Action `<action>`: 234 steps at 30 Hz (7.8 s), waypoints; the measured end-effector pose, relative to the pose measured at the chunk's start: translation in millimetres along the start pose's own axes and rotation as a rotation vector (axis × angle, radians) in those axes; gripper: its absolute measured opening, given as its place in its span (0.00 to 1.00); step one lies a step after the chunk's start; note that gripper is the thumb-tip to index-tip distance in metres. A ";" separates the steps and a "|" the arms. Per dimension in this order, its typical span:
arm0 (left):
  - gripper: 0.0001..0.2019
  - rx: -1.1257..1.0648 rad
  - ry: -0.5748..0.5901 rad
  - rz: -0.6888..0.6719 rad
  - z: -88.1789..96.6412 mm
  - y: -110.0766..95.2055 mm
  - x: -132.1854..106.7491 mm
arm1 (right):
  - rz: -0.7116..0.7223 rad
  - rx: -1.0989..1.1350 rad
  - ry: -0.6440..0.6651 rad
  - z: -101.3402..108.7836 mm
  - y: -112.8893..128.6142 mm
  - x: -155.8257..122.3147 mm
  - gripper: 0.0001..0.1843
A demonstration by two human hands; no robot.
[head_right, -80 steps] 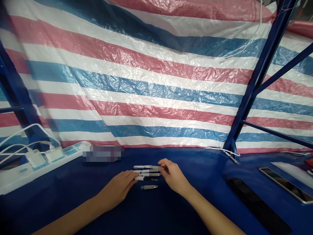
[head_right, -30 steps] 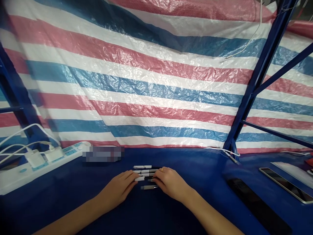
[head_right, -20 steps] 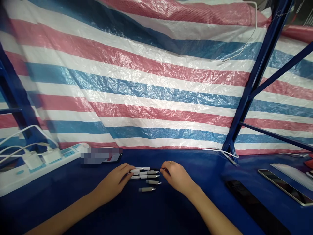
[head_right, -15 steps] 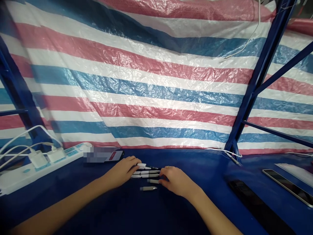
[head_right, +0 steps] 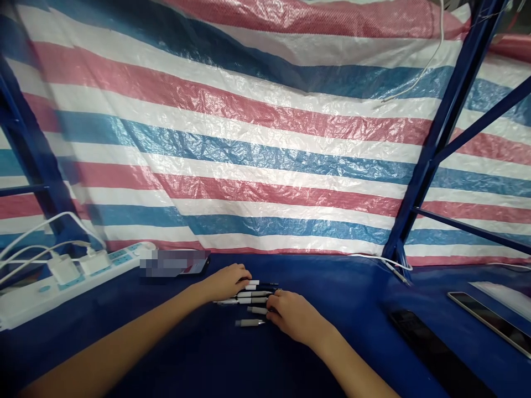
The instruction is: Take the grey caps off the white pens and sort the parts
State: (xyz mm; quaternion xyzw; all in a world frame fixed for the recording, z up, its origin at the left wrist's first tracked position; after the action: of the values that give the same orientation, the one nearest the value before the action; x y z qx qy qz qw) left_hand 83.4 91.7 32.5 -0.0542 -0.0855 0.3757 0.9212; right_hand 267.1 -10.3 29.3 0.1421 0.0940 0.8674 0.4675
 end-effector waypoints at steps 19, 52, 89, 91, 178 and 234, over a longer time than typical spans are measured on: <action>0.11 0.151 -0.262 -0.093 -14.4 -5.9 -84.2 | -0.038 -0.004 -0.159 -10.4 -4.7 7.4 0.06; 0.14 0.135 -0.429 -0.093 -19.3 -7.2 -84.1 | 0.027 0.050 -0.198 -4.9 2.2 4.7 0.10; 0.19 0.143 -0.361 -0.074 -23.0 -6.9 -83.0 | 0.006 0.166 -0.146 -4.1 6.5 4.9 0.09; 0.18 0.143 -0.354 -0.071 -23.1 -7.1 -83.0 | 0.007 0.180 -0.157 -3.5 6.4 4.6 0.06; 0.18 -0.025 -0.449 0.005 -14.1 -2.0 -81.9 | -0.067 0.301 -0.215 -0.1 -11.4 7.6 0.11; 0.16 -0.172 -0.409 0.195 2.1 30.0 -75.7 | -0.155 0.079 -0.445 -2.1 -69.4 16.1 0.09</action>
State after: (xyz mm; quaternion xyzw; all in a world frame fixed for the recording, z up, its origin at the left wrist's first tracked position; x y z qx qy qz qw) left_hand 9.2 60.0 20.8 -0.0633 -0.2964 0.4574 0.8360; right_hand 312.5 41.0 9.3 0.3403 0.0330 0.7718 0.5362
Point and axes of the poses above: each hand's wrist, its own x-axis towards the middle knuckle, its own z-axis out of the back of the hand, y = z × x, the point moved 3 cm from there along x, towards the middle knuckle, and after that the axes turned 2 degrees about z, right-handed, at the moved point
